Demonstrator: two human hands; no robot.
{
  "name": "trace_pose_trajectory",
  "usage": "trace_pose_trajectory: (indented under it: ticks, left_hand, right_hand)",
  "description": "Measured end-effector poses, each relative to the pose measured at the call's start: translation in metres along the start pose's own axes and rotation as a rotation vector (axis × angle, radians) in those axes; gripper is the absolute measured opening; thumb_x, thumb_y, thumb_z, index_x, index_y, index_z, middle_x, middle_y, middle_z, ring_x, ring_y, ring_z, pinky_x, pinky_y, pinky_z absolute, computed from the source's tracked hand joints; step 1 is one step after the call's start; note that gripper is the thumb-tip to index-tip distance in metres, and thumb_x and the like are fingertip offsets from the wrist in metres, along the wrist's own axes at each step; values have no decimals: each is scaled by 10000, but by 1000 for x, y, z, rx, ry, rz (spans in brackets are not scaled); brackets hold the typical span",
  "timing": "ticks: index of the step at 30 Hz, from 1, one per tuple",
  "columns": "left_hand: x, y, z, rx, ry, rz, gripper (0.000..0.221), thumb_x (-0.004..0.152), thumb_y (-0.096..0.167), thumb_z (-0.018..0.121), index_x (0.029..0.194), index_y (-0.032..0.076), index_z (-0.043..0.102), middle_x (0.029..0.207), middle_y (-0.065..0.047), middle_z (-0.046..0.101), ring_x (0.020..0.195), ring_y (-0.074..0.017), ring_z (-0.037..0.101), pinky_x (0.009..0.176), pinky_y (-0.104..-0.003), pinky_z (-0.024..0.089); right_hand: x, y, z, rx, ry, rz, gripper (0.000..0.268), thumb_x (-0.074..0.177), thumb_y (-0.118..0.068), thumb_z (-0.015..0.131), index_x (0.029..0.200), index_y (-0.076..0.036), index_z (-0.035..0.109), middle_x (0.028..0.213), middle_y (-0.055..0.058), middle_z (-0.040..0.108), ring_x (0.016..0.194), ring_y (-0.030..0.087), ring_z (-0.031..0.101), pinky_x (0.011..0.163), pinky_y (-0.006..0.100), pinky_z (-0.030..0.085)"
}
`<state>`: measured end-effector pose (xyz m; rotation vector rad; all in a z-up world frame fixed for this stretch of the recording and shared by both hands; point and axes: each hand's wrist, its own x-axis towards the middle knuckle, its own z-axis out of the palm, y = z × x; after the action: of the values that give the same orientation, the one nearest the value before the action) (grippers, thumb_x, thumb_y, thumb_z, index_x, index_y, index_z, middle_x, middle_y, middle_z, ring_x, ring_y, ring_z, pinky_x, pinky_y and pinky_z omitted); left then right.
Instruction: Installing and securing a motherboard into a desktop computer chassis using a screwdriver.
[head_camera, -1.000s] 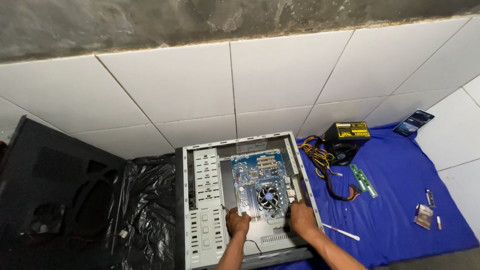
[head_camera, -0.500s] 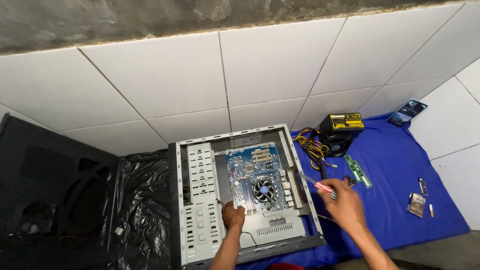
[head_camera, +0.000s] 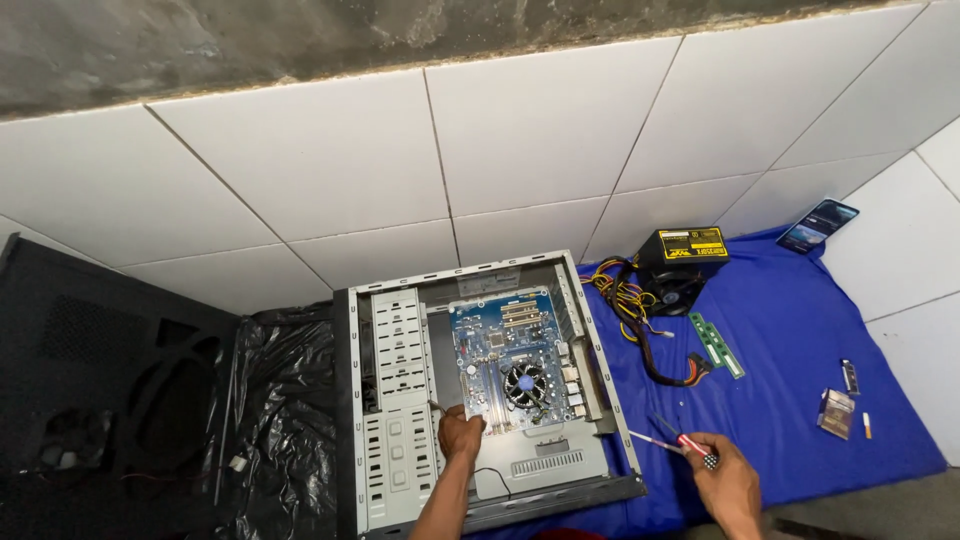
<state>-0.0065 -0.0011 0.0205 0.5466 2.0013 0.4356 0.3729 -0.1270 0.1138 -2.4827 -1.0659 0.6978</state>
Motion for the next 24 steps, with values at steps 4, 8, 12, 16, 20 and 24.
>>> trace_pose_trajectory:
  ticks: [4, 8, 12, 16, 20, 24]
  left_hand:
    - [23, -15, 16, 132, -3, 123, 594, 872, 184, 652, 1446, 96, 530, 1448, -133, 483, 1189, -352, 671, 1022, -394, 581]
    - [-54, 39, 6, 336, 59, 289, 770, 891, 113, 770, 1538, 190, 361, 1522, -60, 417, 1402, -244, 446, 1128, -451, 522]
    - [-96, 71, 12, 617, -143, 787, 1022, 795, 123, 890, 1591, 160, 249, 1623, -143, 202, 1429, -315, 277, 1198, -462, 268]
    - [-103, 86, 39, 1178, -273, 969, 1276, 761, 476, 879, 1648, 135, 28, 1702, -204, -65, 1566, -379, -62, 1229, -634, -15]
    - [-98, 105, 49, 1479, -257, 887, 1349, 735, 653, 770, 1655, 175, -93, 1693, -230, -176, 1558, -430, -130, 1199, -719, 3]
    - [-82, 105, 57, 1459, -312, 865, 1195, 767, 402, 881, 1631, 159, 92, 1634, -279, 73, 1492, -487, 110, 1161, -664, 277]
  right_hand:
    - [-13, -30, -15, 118, 0, 38, 265, 917, -310, 682, 1152, -239, 782, 843, 46, 826, 816, 202, 772, 906, 318, 504]
    - [-42, -78, -45, 214, -3, 113, 267, 910, -335, 716, 1143, -220, 778, 749, 54, 806, 736, 184, 773, 814, 299, 510]
    - [-55, -94, -54, 196, 36, 53, 254, 895, -319, 738, 1138, -258, 785, 786, 49, 815, 793, 173, 768, 856, 294, 504]
    - [-61, -86, -44, 223, 107, -122, 216, 868, -251, 753, 1079, -243, 797, 938, -18, 818, 706, 141, 761, 834, 277, 526]
    - [-70, -83, -36, 203, 140, -155, 212, 829, -275, 792, 1040, -278, 808, 808, -36, 811, 674, 110, 753, 773, 264, 535]
    - [-84, -91, -37, 207, 141, -147, 180, 794, -292, 821, 973, -272, 831, 713, -52, 802, 605, 81, 735, 668, 241, 538]
